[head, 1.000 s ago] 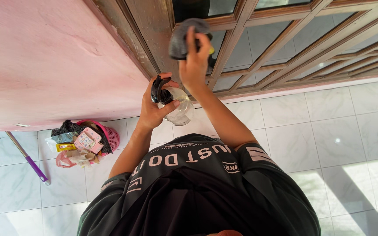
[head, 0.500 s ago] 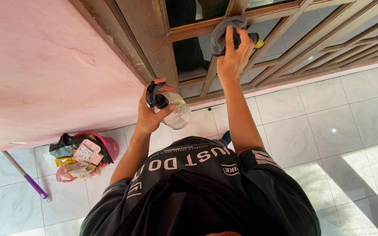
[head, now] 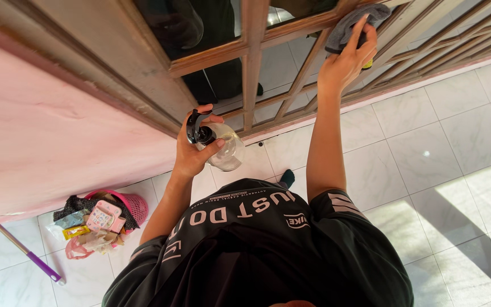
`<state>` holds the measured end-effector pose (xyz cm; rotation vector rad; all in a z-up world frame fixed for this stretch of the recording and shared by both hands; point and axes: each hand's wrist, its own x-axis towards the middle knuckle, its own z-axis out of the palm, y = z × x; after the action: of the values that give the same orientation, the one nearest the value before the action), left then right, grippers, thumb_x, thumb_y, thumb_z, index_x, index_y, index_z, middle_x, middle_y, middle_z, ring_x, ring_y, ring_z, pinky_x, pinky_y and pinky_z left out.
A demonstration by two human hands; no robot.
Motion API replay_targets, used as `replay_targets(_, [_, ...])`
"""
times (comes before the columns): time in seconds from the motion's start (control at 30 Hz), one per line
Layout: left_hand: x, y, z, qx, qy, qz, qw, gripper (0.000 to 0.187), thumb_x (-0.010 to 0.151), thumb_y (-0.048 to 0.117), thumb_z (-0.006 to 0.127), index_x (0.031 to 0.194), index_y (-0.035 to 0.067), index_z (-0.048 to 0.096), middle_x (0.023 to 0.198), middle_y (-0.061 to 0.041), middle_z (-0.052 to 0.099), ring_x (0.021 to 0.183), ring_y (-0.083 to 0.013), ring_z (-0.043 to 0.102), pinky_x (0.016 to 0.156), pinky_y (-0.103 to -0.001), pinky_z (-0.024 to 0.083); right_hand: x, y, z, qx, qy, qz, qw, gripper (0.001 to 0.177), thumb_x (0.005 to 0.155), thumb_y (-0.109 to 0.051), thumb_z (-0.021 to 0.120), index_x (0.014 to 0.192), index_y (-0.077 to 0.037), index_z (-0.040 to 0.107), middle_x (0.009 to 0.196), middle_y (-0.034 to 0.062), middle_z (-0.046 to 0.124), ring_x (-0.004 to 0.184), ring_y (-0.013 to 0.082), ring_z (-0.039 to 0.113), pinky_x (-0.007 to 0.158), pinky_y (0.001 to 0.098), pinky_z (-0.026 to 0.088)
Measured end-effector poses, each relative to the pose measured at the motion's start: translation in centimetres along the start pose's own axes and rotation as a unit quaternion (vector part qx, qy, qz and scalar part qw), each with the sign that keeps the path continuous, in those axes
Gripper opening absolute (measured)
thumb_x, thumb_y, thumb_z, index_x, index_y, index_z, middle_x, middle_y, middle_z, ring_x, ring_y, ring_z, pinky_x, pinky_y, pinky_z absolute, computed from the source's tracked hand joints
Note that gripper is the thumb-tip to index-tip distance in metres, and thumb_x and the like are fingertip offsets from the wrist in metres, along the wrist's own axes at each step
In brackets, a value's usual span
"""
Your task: The person wipes several glass panes in a large wooden door using a cloth while holding a spray bottle in the other hand.
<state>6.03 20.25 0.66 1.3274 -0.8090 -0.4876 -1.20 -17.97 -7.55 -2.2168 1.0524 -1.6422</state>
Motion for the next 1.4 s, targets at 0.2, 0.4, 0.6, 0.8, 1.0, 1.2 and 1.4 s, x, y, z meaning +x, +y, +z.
replay_targets(0.2, [3.5, -0.8, 4.4, 0.023, -0.013, -0.001, 1.000, 0.075, 0.080, 0.005, 0.083, 0.146, 0.005, 0.049, 0.123, -0.011, 0.068, 0.109, -0.0155, 0.064, 0.098, -0.030, 0.051, 5.3, 7.1, -0.2, 0.019, 0.047, -0.010, 0.999, 0.092, 0.076, 0.025, 0.055, 0.159, -0.012, 0.043, 0.148, 0.0075, 0.047, 0.130, 0.0291, 0.048, 0.112, 0.0386, 0.041])
replay_targets(0.4, [7.1, -2.0, 9.0, 0.017, -0.025, 0.011, 0.999, 0.073, 0.081, 0.004, 0.083, 0.146, 0.004, 0.049, 0.124, -0.012, 0.067, 0.114, -0.0175, 0.064, 0.099, -0.030, 0.052, 10.3, 14.6, 1.5, 0.136, 0.091, -0.022, 0.986, 0.068, 0.090, 0.013, 0.051, 0.153, -0.011, 0.045, 0.145, 0.0097, 0.043, 0.134, 0.0279, 0.046, 0.121, 0.0426, 0.030])
replay_targets(0.6, [9.9, -3.5, 13.0, 0.045, -0.025, 0.021, 0.998, 0.072, 0.084, 0.002, 0.081, 0.147, 0.004, 0.048, 0.126, -0.012, 0.067, 0.118, -0.0188, 0.066, 0.102, -0.031, 0.053, 6.4, 20.0, 7.0, 0.248, 0.157, 0.074, 0.953, 0.048, 0.115, -0.043, 0.042, 0.150, -0.011, 0.047, 0.149, 0.0065, 0.041, 0.133, 0.0221, 0.050, 0.115, 0.0403, 0.037])
replay_targets(0.8, [11.5, -4.6, 15.2, 0.046, -0.016, 0.011, 0.999, 0.073, 0.084, 0.002, 0.083, 0.148, 0.004, 0.047, 0.126, -0.012, 0.065, 0.117, -0.0175, 0.064, 0.099, -0.031, 0.053, -6.8, 23.3, 12.7, 0.221, 0.092, 0.265, 0.934, 0.047, 0.114, -0.030, 0.041, 0.153, -0.004, 0.036, 0.155, 0.0140, 0.030, 0.135, 0.0314, 0.047, 0.115, 0.0464, 0.038])
replay_targets(1.0, [11.7, -5.0, 15.8, 0.058, 0.011, -0.018, 0.998, 0.073, 0.083, 0.003, 0.083, 0.147, 0.005, 0.048, 0.126, -0.011, 0.066, 0.106, -0.0141, 0.063, 0.091, -0.027, 0.051, -14.9, 24.7, 14.5, 0.154, -0.018, 0.321, 0.934, 0.050, 0.105, -0.010, 0.048, 0.152, 0.002, 0.039, 0.153, 0.0165, 0.036, 0.140, 0.0372, 0.042, 0.117, 0.0452, 0.035])
replay_targets(1.2, [11.1, -4.6, 15.2, 0.077, 0.024, -0.017, 0.997, 0.074, 0.082, 0.003, 0.083, 0.147, 0.005, 0.048, 0.124, -0.010, 0.066, 0.110, -0.0134, 0.064, 0.092, -0.027, 0.052, -16.5, 24.7, 14.8, 0.227, -0.127, 0.560, 0.786, 0.047, 0.102, -0.009, 0.047, 0.147, 0.002, 0.038, 0.149, 0.0131, 0.040, 0.130, 0.0308, 0.049, 0.110, 0.0409, 0.042])
replay_targets(1.4, [9.8, -3.9, 13.2, 0.084, 0.019, 0.020, 0.996, 0.073, 0.084, 0.001, 0.083, 0.149, 0.005, 0.048, 0.126, -0.010, 0.067, 0.121, -0.0176, 0.063, 0.104, -0.031, 0.051, -18.1, 18.9, 14.7, 0.271, -0.206, 0.651, 0.678, 0.036, 0.104, -0.013, 0.047, 0.136, 0.003, 0.051, 0.133, 0.0153, 0.059, 0.119, 0.0264, 0.056, 0.105, 0.0389, 0.044])
